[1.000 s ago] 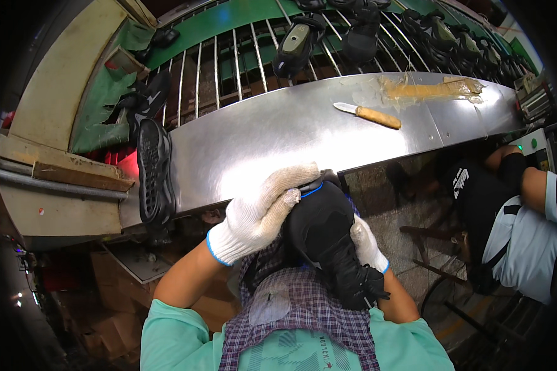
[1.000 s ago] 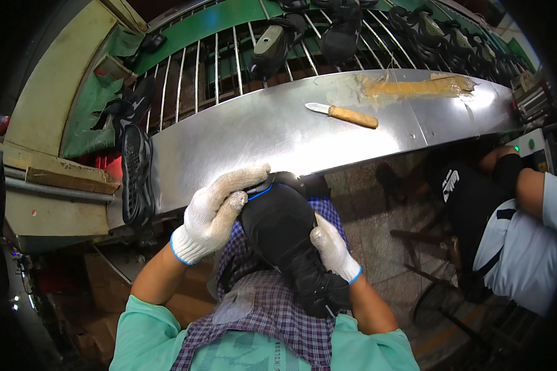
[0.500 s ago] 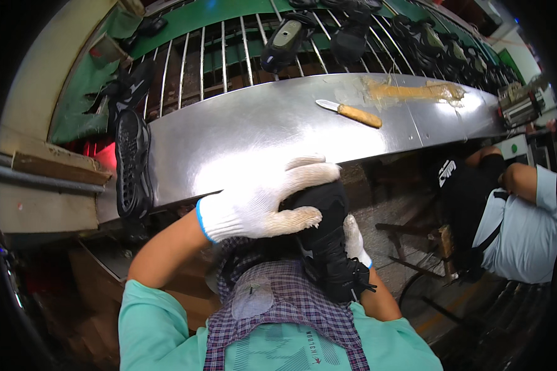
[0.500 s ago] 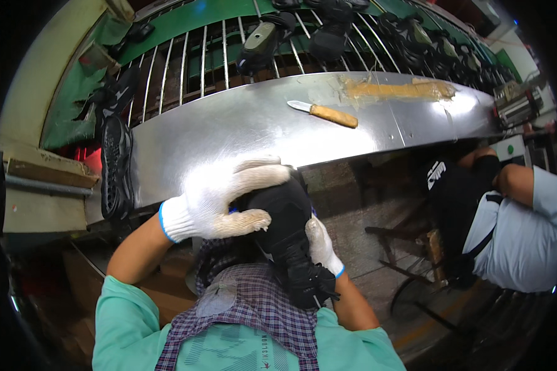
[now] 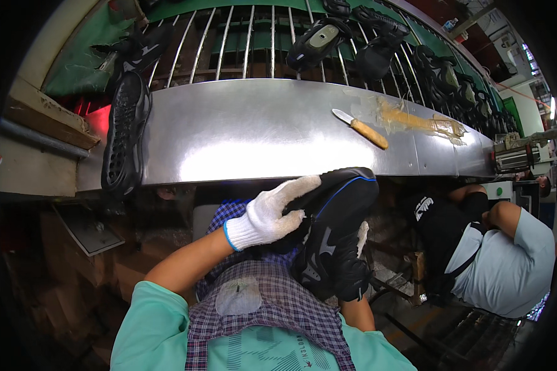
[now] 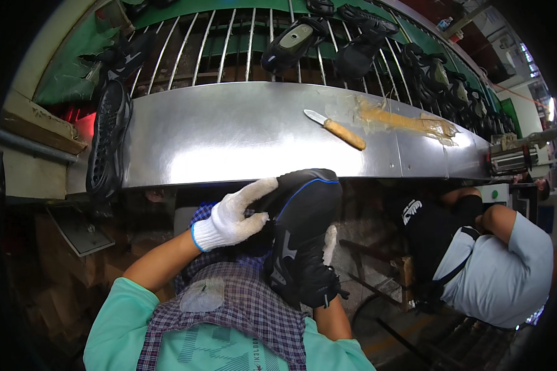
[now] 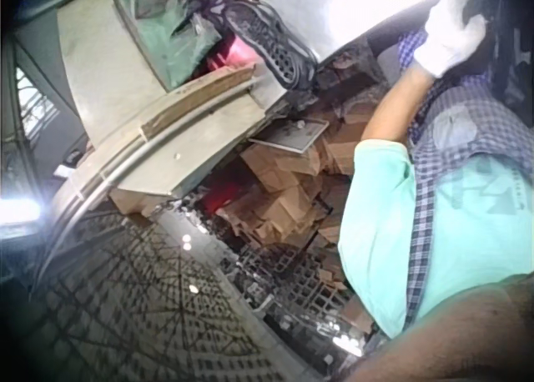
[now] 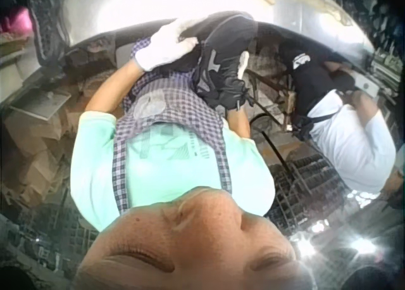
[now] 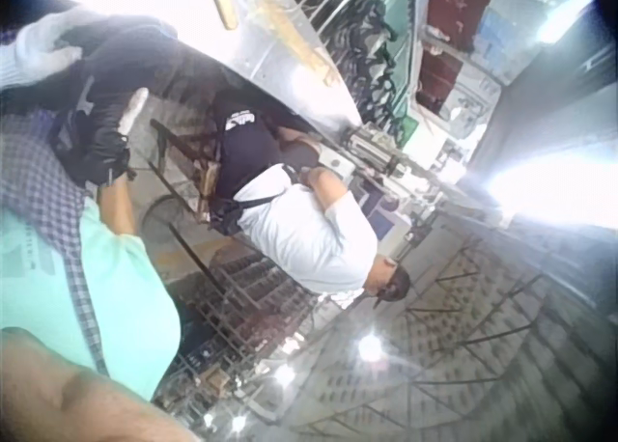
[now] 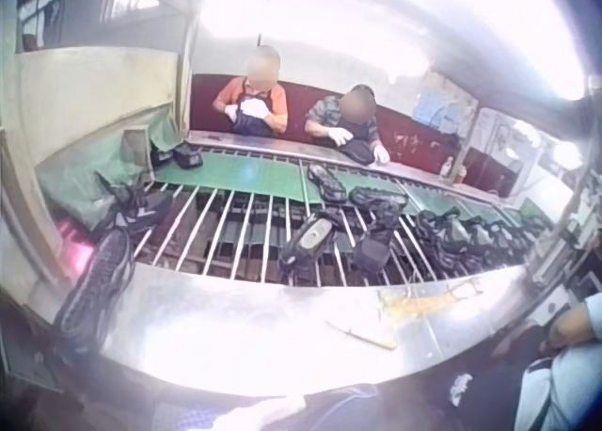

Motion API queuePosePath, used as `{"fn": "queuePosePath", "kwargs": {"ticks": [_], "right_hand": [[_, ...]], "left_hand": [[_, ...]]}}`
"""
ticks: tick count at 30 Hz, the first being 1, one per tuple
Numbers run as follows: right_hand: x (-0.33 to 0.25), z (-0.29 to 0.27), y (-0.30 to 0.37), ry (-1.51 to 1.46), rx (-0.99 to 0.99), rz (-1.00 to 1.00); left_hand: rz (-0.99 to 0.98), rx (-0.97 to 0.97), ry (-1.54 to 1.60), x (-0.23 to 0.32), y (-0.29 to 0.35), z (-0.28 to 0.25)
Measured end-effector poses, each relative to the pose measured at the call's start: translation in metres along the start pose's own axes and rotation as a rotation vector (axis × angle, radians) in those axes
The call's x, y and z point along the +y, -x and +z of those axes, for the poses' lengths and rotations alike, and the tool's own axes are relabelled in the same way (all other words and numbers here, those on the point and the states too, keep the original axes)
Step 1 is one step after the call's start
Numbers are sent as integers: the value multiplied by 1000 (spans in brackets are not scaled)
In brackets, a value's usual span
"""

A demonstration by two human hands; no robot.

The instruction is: The person picks up shoes from a conveyor belt, wipes the exterior of the shoes, applies a small amount of substance with their finger to the shoe surface, and uses a handheld tool to press or smooth the shoe upper.

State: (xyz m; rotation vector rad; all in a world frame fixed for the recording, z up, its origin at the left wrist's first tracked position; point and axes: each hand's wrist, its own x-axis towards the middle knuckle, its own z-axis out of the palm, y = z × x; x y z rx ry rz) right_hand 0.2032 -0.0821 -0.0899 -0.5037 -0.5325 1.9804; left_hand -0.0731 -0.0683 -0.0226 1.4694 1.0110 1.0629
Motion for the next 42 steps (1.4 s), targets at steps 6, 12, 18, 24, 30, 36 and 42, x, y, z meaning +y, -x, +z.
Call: {"fn": "queuePosePath", "kwargs": {"ticks": [6,12,18,24,30,36,42], "right_hand": [[6,-9,-1,734,378,128],[2,12,2,620,525,105],[3,17,15,494,616,98],[-9,61,22,719,666,99],[-10,54,21,680,676,64],[-13,54,12,644,644,53],[-14,54,3,516,517,75]], "left_hand": [[-5,-31,95,20,1,0],[-10,-38,128,15,6,5],[-26,-43,84,11,7,10],[-8,-14,20,7,6,24],[106,44,-119,-7,15,47],[141,-17,-357,-1,30,44],[92,112,-106,36,20,-8]]}}
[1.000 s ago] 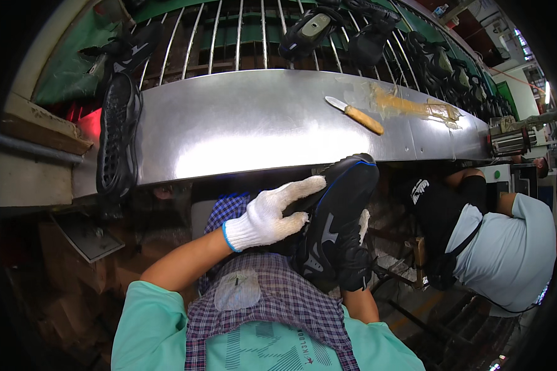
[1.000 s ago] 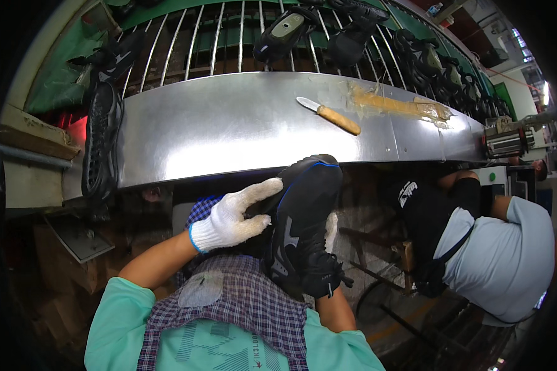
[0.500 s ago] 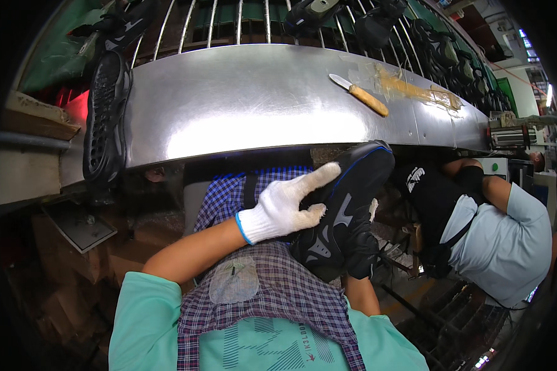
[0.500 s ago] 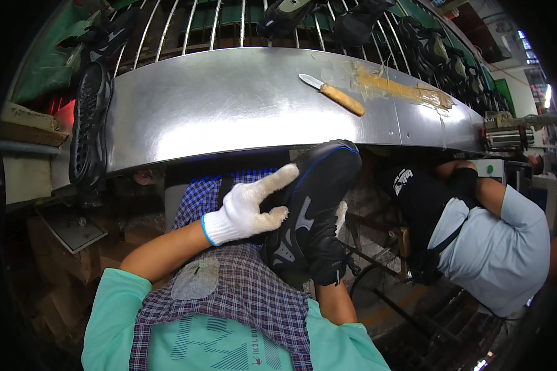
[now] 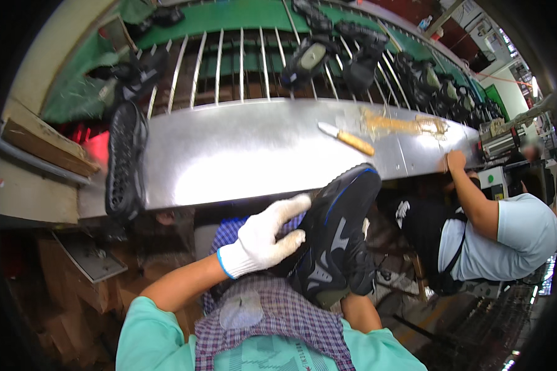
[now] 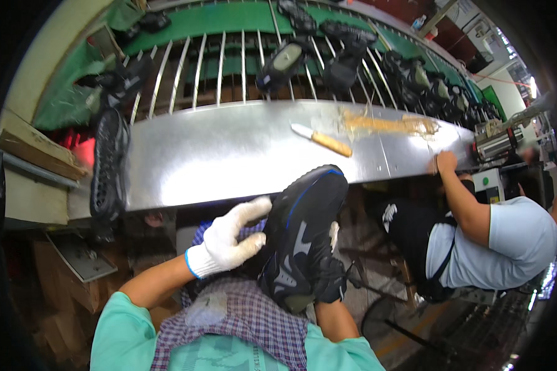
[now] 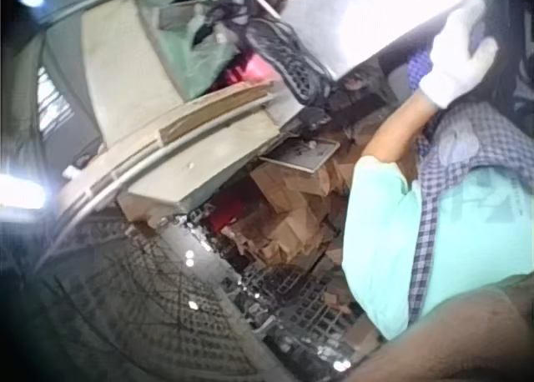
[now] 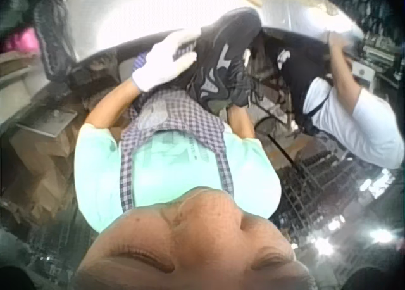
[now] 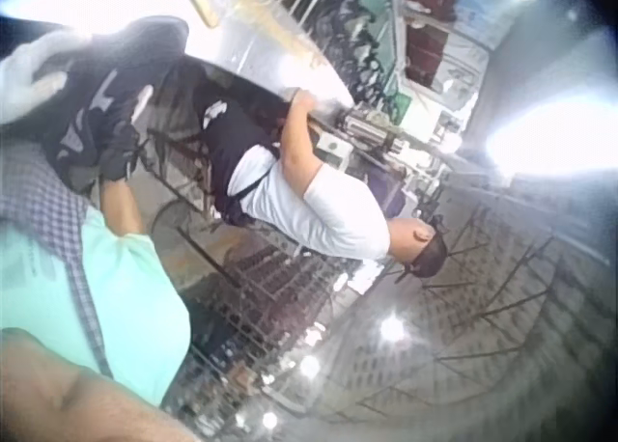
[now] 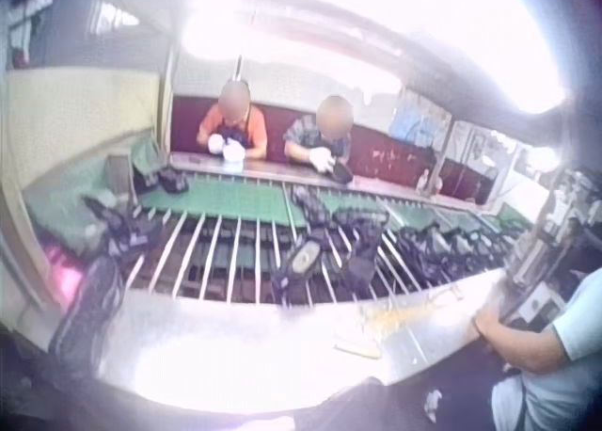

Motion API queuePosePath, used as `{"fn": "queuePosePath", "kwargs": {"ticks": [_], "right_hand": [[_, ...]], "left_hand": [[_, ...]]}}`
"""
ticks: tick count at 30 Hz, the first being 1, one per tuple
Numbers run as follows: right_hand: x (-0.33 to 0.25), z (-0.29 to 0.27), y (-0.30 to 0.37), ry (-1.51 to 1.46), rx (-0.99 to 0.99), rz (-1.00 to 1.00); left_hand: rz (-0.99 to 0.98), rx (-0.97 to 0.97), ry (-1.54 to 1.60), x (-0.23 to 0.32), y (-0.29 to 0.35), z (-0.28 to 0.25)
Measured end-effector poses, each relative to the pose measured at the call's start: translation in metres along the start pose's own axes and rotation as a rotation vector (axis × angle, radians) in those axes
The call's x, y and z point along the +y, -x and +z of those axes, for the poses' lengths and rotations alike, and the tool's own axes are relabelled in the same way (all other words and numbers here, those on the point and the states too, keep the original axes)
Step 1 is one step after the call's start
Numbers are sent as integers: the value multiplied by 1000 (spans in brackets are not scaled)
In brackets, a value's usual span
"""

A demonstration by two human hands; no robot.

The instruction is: The person picks up shoes from a conveyor belt, wipes the exterior of the shoes, applies a small amount of substance with their finger to the shoe surface, and uses a handheld tool to press or smooth the shoe upper.

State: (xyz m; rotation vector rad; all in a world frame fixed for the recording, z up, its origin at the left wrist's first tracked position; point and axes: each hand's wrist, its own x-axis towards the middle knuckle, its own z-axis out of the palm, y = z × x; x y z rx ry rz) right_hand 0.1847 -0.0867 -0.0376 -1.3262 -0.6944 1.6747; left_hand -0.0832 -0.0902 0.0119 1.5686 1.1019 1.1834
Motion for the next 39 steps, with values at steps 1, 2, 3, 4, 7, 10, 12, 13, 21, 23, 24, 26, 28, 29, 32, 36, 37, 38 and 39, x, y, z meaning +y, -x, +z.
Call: {"fn": "queuePosePath", "kwargs": {"ticks": [1,2,3,4,7,10,12,13,21,23,24,26,28,29,32,36,37,38,39], "right_hand": [[2,1,-1,-36,-37,13],[2,3,-3,-79,-75,25],[4,6,-5,-131,-113,52],[8,8,-7,-185,-157,81],[16,20,-10,-344,-255,160],[26,34,-15,-489,-327,238],[28,42,-18,-572,-353,271],[28,47,-20,-615,-370,290],[-57,88,10,341,-340,-86],[-92,103,31,811,-436,-213],[-94,102,44,918,-462,-296],[-117,108,75,1165,-610,-353],[-129,96,87,1209,-786,-595],[-133,89,88,1248,-830,-598],[-116,70,77,1164,-677,-695],[-94,85,55,1336,-356,-969],[-87,87,46,1359,-299,-1016],[-81,92,35,1366,-264,-1064],[-79,96,26,1353,-279,-1086]], "left_hand": [[-73,-10,26,16,-18,-13],[11,-16,30,18,-41,-23],[88,-22,38,21,-66,-31],[19,-93,150,43,-92,-40],[-243,-353,249,82,-151,-52],[-312,-528,313,98,-146,-57],[-146,-498,219,83,-131,-60],[-68,-486,169,77,-120,-62],[-165,-77,319,42,-56,-91],[-219,-103,-55,59,-70,-100],[-240,-113,72,49,-70,-109],[-367,-153,124,22,-49,-125],[-414,-169,92,9,-30,-132],[-406,-180,81,0,-26,-131],[-418,-225,8,-3,-33,-125],[-417,-269,-50,-1,-48,-124],[-416,-278,-43,0,-51,-124],[-414,-278,-38,3,-53,-124],[-412,-287,-57,4,-55,-125]]}}
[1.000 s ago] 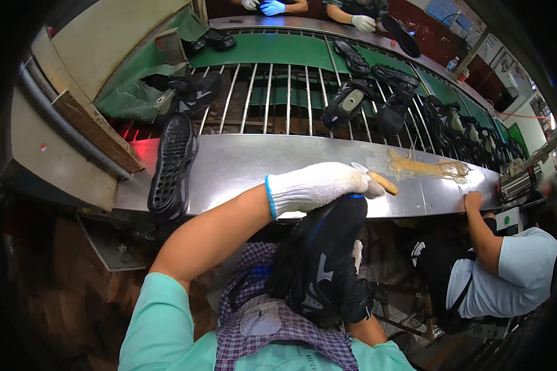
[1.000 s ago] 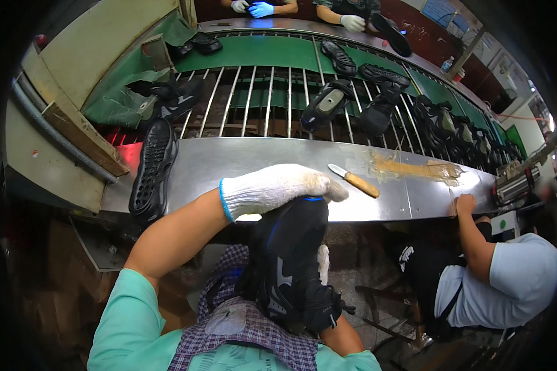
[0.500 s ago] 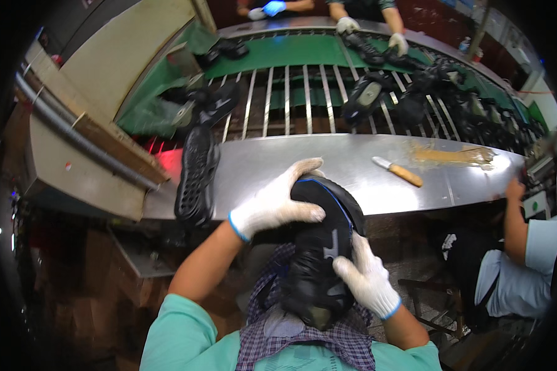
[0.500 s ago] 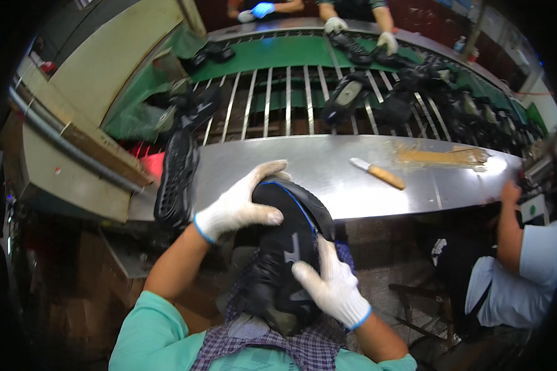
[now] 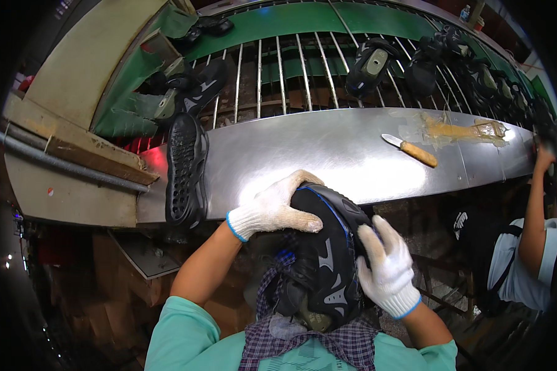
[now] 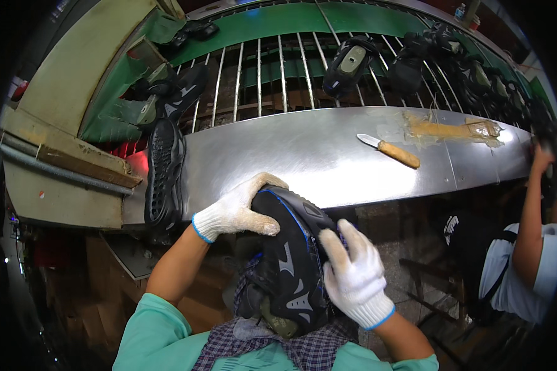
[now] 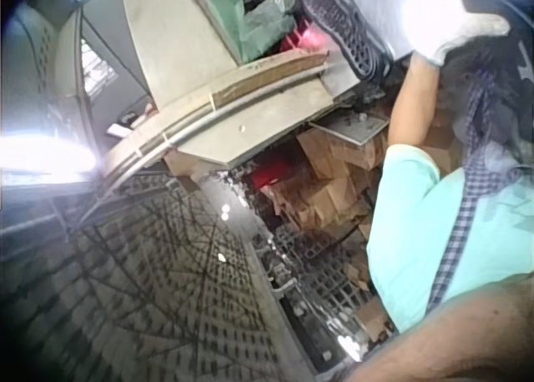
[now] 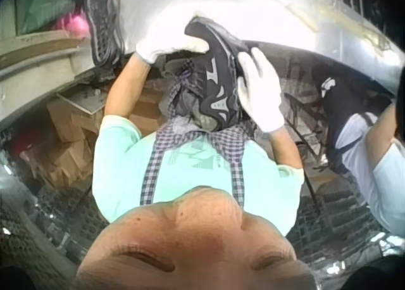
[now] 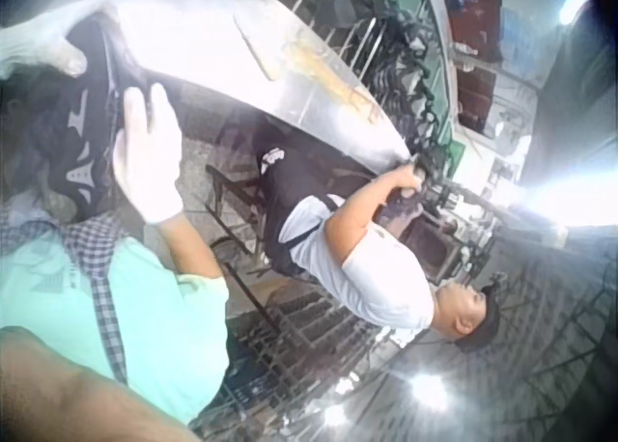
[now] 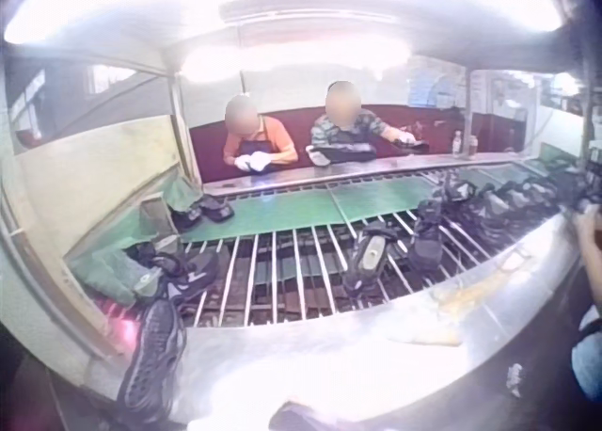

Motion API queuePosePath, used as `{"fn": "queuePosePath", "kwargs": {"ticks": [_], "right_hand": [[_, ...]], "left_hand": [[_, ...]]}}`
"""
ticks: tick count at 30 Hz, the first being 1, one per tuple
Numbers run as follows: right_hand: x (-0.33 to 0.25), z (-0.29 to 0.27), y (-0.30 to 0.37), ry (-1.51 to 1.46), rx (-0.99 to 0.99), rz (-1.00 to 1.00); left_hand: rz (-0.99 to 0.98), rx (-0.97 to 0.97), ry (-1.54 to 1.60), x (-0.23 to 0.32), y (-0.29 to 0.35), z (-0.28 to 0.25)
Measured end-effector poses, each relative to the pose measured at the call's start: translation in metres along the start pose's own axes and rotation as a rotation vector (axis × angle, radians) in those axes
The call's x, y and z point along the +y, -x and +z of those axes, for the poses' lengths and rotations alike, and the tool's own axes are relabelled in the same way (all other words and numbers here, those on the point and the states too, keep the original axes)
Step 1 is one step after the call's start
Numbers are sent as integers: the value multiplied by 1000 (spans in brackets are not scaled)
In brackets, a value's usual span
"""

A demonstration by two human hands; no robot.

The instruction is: The person picks up shoes from a conveyor belt, wipes the exterior of the shoes, applies a small amount of substance with their finger to the shoe surface, and uses a handheld tool to press or smooth the shoe upper.

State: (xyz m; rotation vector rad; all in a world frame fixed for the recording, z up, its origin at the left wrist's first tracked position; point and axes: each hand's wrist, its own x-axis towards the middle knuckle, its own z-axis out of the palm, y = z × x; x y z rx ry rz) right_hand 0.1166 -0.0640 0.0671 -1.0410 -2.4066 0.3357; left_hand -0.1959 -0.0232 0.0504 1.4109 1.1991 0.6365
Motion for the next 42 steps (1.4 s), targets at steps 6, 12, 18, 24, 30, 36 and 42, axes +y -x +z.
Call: {"fn": "queuePosePath", "kwargs": {"ticks": [6,12,18,24,30,36,42], "right_hand": [[14,20,-68,-40,28,-122],[22,38,-132,-91,-293,-33],[7,-11,-96,-304,-425,164],[11,-23,-27,-312,-452,170],[37,23,-46,-354,-224,170],[31,17,-67,-724,-273,374],[13,0,-51,-412,-217,112]], "left_hand": [[9,2,-51,-2,-1,-2],[45,13,50,-13,-13,-1],[42,-12,56,-14,-2,-8],[11,-25,-168,37,-23,-5],[143,127,-191,25,-36,9],[50,208,-280,45,-33,14],[29,250,-305,41,-34,19]]}}
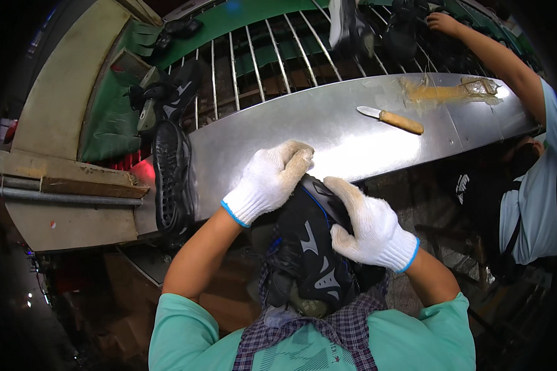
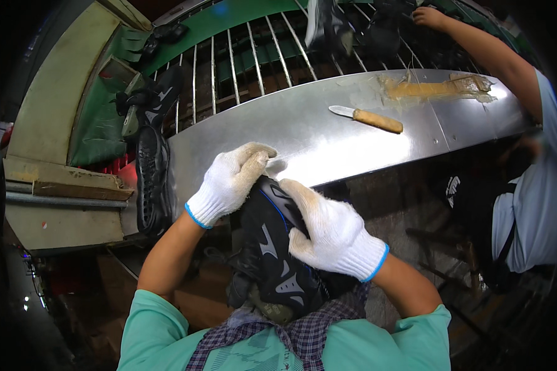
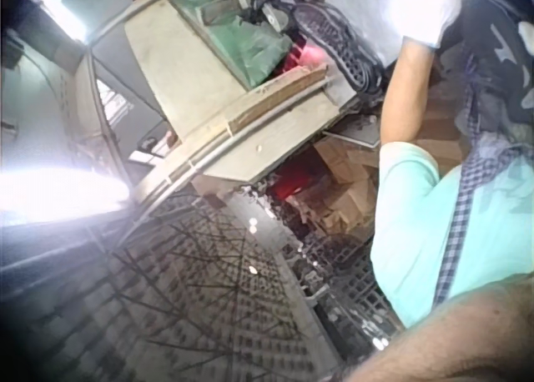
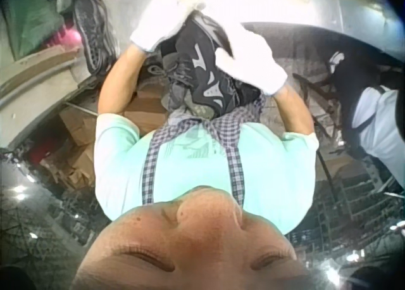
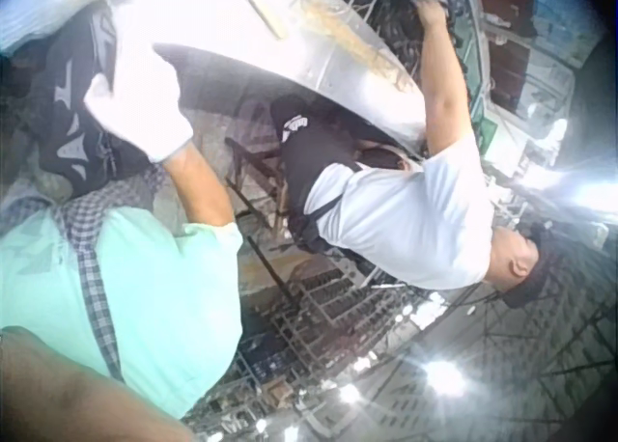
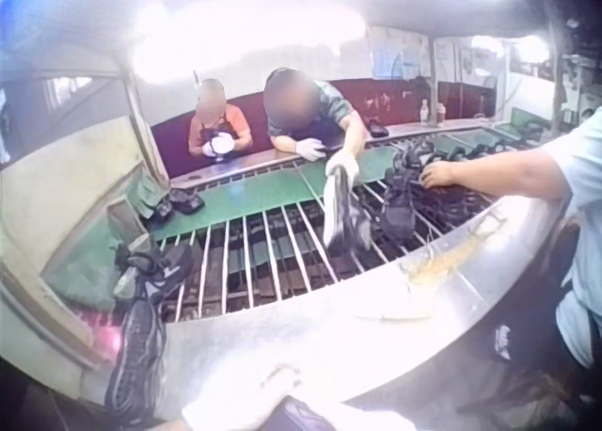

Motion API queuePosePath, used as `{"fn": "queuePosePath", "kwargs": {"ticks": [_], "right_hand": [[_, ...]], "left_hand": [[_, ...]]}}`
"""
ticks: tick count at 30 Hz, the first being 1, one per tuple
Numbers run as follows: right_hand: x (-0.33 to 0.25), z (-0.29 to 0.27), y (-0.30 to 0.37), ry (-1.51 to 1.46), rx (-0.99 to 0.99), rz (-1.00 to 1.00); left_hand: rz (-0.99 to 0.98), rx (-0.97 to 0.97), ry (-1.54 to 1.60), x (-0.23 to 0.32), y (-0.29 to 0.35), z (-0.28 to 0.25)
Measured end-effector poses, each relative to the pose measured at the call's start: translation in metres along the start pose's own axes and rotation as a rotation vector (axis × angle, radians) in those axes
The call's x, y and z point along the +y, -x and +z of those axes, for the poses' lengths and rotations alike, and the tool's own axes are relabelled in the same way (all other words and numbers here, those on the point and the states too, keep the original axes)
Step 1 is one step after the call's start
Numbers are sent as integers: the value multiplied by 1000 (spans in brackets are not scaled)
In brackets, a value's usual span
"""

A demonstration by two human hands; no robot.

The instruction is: The person picks up shoes from a conveyor belt, wipes the exterior of the shoes, applies a small amount of substance with their finger to the shoe surface, and uses a handheld tool to press or smooth the shoe upper.

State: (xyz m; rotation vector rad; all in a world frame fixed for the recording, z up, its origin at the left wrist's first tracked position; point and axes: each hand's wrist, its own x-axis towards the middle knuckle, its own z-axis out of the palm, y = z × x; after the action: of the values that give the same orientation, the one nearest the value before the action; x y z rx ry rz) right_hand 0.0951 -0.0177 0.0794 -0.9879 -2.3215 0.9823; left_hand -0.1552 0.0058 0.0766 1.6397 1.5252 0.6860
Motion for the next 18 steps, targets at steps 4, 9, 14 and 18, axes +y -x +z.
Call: {"fn": "queuePosePath", "kwargs": {"ticks": [4,9,14,18], "right_hand": [[-4,0,15,-1,57,-43],[2,13,38,-2,142,-113],[-10,8,51,182,4,-107],[-25,-3,42,252,-79,-86]], "left_hand": [[10,10,5,-4,-2,1],[16,43,23,-3,1,4],[20,79,150,-11,6,11],[2,345,685,-52,24,33]]}}
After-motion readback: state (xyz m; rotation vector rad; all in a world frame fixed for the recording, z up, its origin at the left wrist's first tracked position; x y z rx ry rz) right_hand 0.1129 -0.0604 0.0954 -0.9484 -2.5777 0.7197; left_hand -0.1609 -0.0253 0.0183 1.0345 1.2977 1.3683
